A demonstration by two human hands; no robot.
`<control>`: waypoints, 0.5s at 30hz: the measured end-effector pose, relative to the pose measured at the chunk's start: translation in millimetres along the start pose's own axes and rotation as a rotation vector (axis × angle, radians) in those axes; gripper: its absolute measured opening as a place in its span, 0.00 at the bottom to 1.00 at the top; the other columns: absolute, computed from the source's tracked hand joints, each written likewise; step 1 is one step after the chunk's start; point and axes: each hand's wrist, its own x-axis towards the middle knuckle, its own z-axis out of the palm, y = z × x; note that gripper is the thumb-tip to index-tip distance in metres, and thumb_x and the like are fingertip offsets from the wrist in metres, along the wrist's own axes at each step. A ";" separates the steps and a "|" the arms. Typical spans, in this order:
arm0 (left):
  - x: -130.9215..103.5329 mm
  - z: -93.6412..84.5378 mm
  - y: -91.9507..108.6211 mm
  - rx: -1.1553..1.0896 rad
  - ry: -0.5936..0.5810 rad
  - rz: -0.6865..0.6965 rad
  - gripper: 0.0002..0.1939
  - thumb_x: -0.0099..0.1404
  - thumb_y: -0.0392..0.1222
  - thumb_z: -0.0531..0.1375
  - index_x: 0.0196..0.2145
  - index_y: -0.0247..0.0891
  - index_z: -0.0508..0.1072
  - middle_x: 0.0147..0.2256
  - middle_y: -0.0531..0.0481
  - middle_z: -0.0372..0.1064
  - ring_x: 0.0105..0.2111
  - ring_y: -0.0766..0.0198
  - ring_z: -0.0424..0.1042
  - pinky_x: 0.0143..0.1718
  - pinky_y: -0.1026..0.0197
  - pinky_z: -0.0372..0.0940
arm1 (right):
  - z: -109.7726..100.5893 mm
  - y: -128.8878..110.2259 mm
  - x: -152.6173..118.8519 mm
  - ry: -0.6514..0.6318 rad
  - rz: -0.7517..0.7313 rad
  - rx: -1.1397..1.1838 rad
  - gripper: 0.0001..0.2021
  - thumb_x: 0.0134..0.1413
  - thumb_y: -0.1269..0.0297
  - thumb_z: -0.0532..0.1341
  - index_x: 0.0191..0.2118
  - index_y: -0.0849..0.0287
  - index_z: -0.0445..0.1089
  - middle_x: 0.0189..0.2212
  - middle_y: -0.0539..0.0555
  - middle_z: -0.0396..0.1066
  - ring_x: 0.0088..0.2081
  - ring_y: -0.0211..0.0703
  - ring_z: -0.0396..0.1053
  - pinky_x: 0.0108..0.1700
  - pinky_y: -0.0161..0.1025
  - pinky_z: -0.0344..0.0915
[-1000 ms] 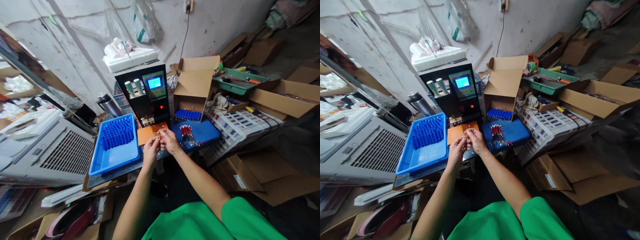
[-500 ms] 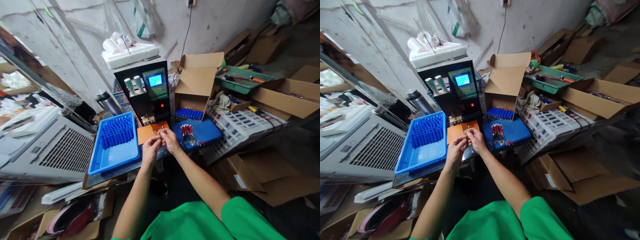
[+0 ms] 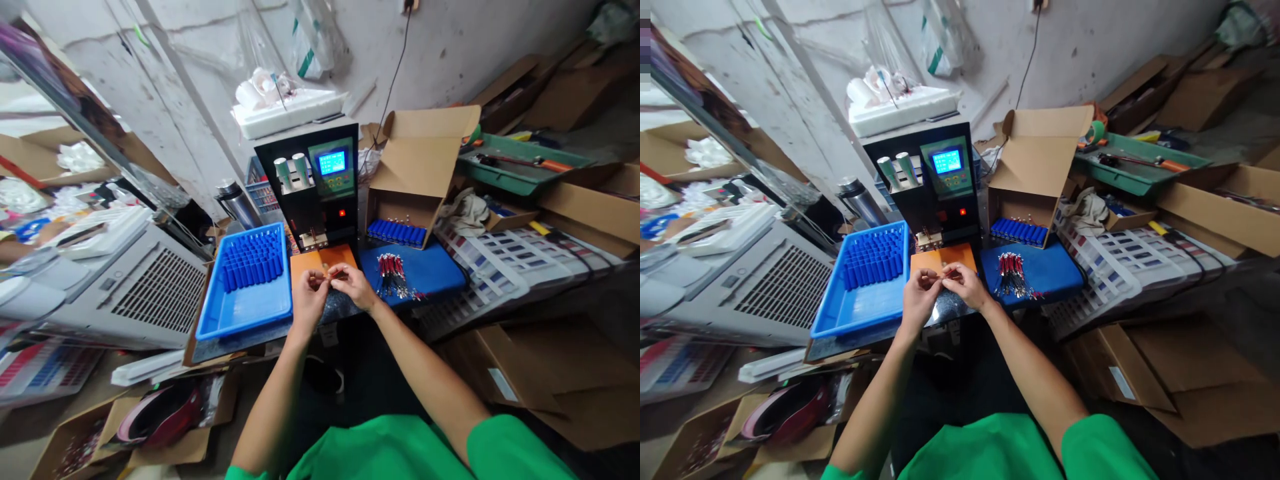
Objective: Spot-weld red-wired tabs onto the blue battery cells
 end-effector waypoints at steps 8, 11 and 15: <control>-6.7 -14.0 -11.2 0.057 -0.058 -0.017 0.14 0.58 0.45 0.66 0.37 0.38 0.69 0.27 0.51 0.74 0.29 0.62 0.75 0.34 0.62 0.65 | 11.9 4.8 1.5 0.016 -0.149 -0.228 0.08 0.52 0.57 0.69 0.31 0.56 0.77 0.31 0.54 0.75 0.35 0.46 0.73 0.42 0.43 0.70; -4.4 -24.5 -17.2 0.084 -0.092 0.001 0.12 0.59 0.44 0.65 0.39 0.38 0.70 0.31 0.49 0.76 0.33 0.61 0.76 0.36 0.61 0.67 | 12.3 6.0 3.8 -0.002 -0.163 -0.265 0.10 0.52 0.54 0.68 0.30 0.56 0.77 0.30 0.55 0.76 0.34 0.46 0.74 0.40 0.43 0.71; 20.3 -66.5 -20.8 0.351 -0.036 0.111 0.05 0.63 0.39 0.61 0.37 0.38 0.73 0.35 0.47 0.76 0.36 0.60 0.76 0.41 0.58 0.68 | 8.1 8.9 15.9 0.083 -0.088 -0.248 0.18 0.50 0.46 0.68 0.31 0.59 0.75 0.28 0.56 0.76 0.31 0.46 0.75 0.37 0.43 0.73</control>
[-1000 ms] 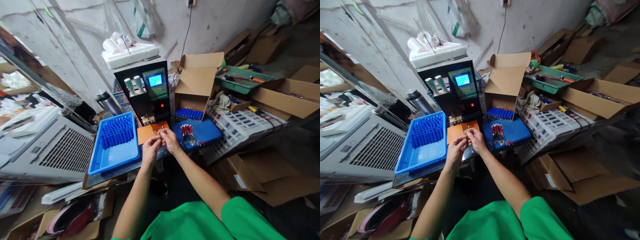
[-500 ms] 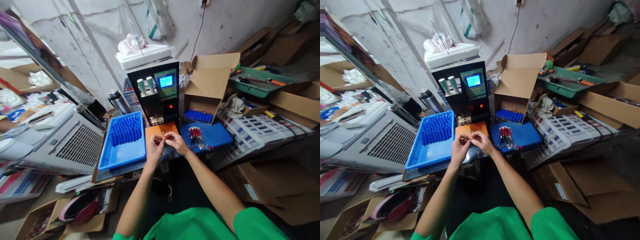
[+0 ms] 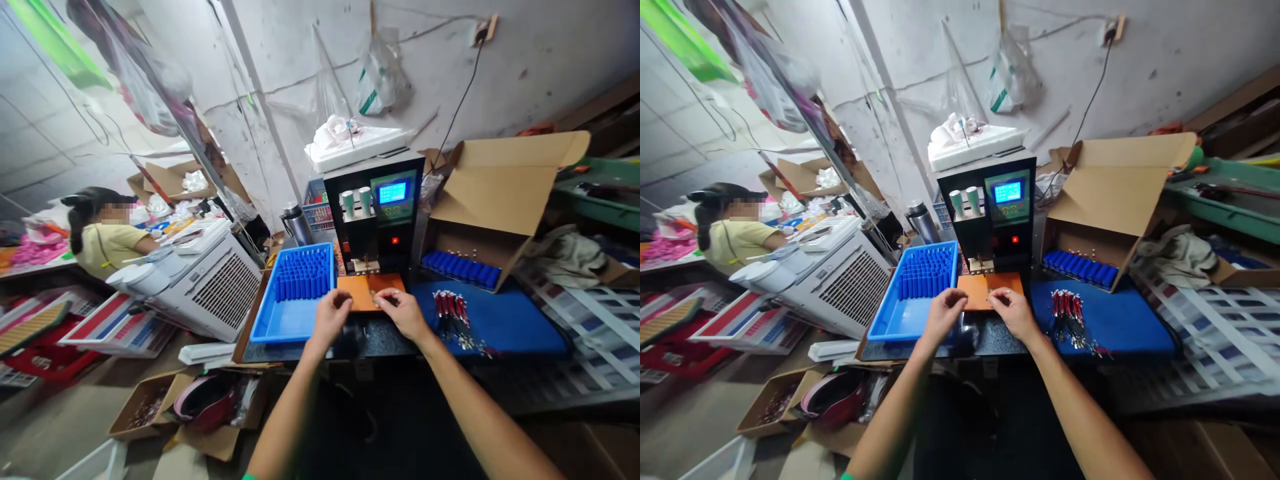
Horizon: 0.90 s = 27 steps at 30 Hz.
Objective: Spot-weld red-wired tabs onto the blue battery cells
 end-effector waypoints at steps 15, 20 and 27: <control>65.9 -55.9 -64.0 1.117 -0.115 0.197 0.25 0.58 0.34 0.66 0.53 0.38 0.68 0.55 0.36 0.64 0.50 0.45 0.66 0.49 0.48 0.62 | 12.2 35.2 24.2 0.094 0.126 -0.112 0.21 0.47 0.44 0.65 0.31 0.60 0.73 0.24 0.55 0.75 0.26 0.44 0.73 0.30 0.39 0.68; 59.4 -54.0 -64.9 0.910 -0.149 0.229 0.10 0.61 0.29 0.58 0.40 0.39 0.68 0.41 0.42 0.71 0.43 0.52 0.70 0.45 0.53 0.63 | 10.8 31.6 27.0 0.099 0.133 -0.024 0.21 0.45 0.44 0.66 0.30 0.59 0.72 0.28 0.57 0.76 0.26 0.43 0.73 0.30 0.39 0.69; 48.6 -54.1 -45.8 0.359 0.148 0.066 0.10 0.56 0.37 0.64 0.36 0.40 0.68 0.31 0.52 0.70 0.31 0.63 0.70 0.36 0.61 0.64 | 4.3 25.3 39.0 0.177 0.190 0.116 0.19 0.41 0.46 0.68 0.28 0.58 0.69 0.21 0.53 0.73 0.25 0.45 0.73 0.31 0.39 0.69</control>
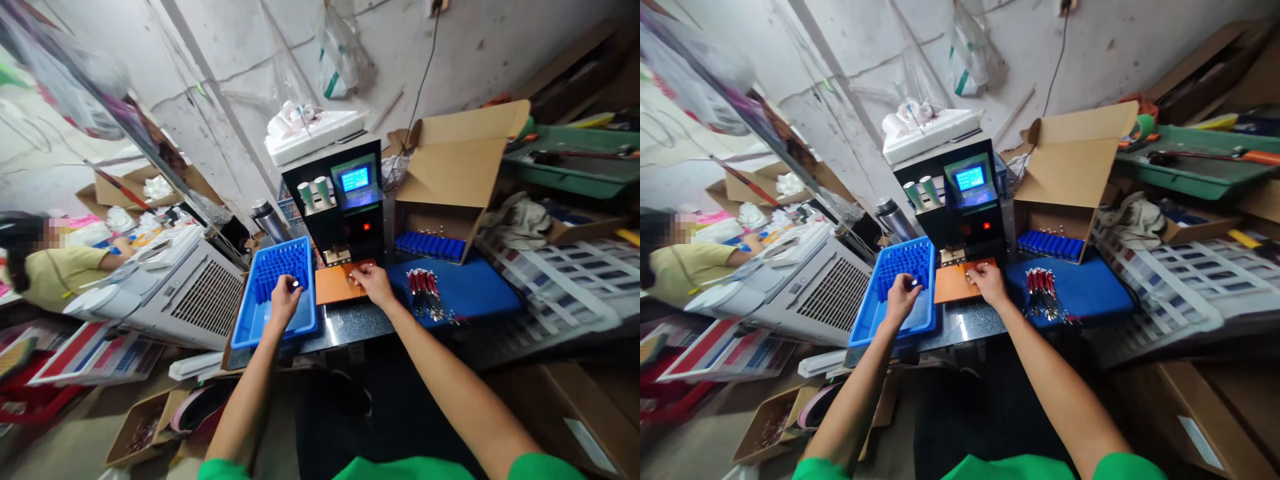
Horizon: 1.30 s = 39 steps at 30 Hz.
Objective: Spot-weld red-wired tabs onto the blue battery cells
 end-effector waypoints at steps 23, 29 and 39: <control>0.7 98.7 87.2 -0.472 -0.156 0.036 0.12 0.60 0.47 0.63 0.36 0.36 0.76 0.31 0.49 0.75 0.31 0.63 0.71 0.35 0.61 0.67 | -3.1 -5.0 17.3 0.103 0.023 0.028 0.11 0.46 0.54 0.65 0.28 0.58 0.72 0.19 0.52 0.74 0.26 0.44 0.74 0.32 0.38 0.69; -6.6 103.3 85.2 -0.455 -0.142 0.024 0.12 0.62 0.46 0.61 0.40 0.35 0.76 0.34 0.48 0.76 0.34 0.62 0.72 0.38 0.60 0.68 | -3.9 -3.4 17.6 0.096 -0.003 0.033 0.13 0.47 0.53 0.64 0.29 0.58 0.72 0.23 0.53 0.75 0.28 0.45 0.74 0.34 0.38 0.70; -11.8 107.1 78.8 -0.477 -0.142 0.031 0.16 0.64 0.46 0.61 0.48 0.35 0.76 0.38 0.46 0.78 0.37 0.60 0.75 0.40 0.58 0.69 | 9.1 -8.5 20.6 0.031 -0.098 -0.037 0.14 0.49 0.52 0.65 0.30 0.58 0.75 0.31 0.55 0.78 0.36 0.47 0.76 0.40 0.39 0.70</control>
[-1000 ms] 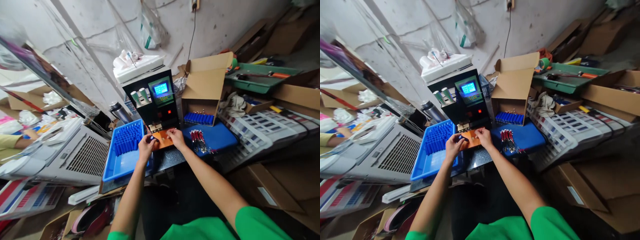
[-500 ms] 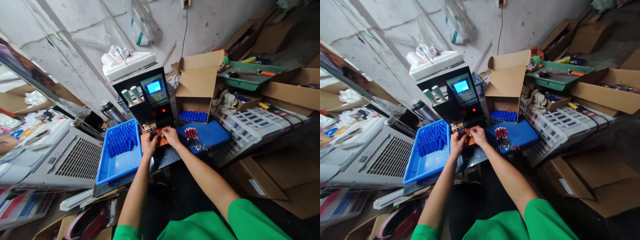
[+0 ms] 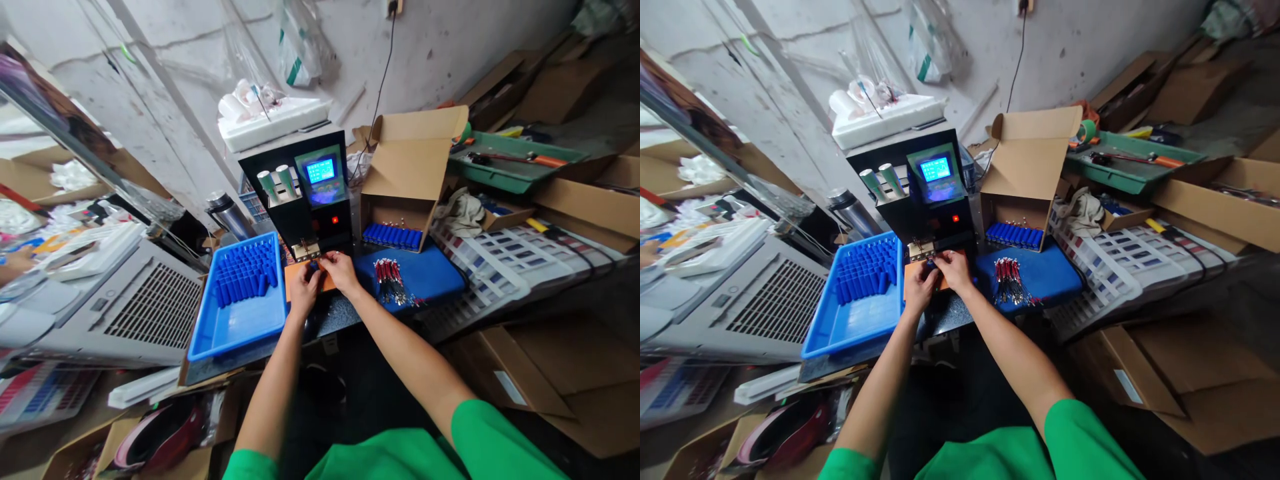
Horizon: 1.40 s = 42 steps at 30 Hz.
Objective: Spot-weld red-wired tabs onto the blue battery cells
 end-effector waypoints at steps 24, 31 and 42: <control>-2.6 0.5 2.1 -0.001 0.010 0.032 0.15 0.66 0.45 0.59 0.48 0.37 0.76 0.41 0.45 0.78 0.40 0.59 0.76 0.46 0.58 0.69 | 10.6 1.6 -4.2 0.020 0.009 -0.023 0.14 0.50 0.51 0.65 0.31 0.57 0.76 0.31 0.54 0.79 0.35 0.47 0.75 0.40 0.39 0.69; -2.0 0.8 1.5 0.014 0.017 0.034 0.15 0.66 0.44 0.60 0.48 0.36 0.76 0.41 0.46 0.78 0.39 0.59 0.76 0.45 0.58 0.69 | 10.7 2.2 -3.7 0.018 -0.001 -0.032 0.15 0.51 0.49 0.64 0.30 0.57 0.75 0.31 0.54 0.79 0.34 0.46 0.75 0.39 0.38 0.69; -0.6 1.2 -4.3 -0.003 0.021 0.015 0.17 0.66 0.45 0.61 0.50 0.37 0.76 0.41 0.45 0.78 0.40 0.58 0.77 0.45 0.57 0.71 | 9.1 6.4 -2.1 0.005 0.009 -0.005 0.12 0.50 0.52 0.65 0.31 0.57 0.76 0.32 0.55 0.79 0.35 0.48 0.76 0.40 0.40 0.70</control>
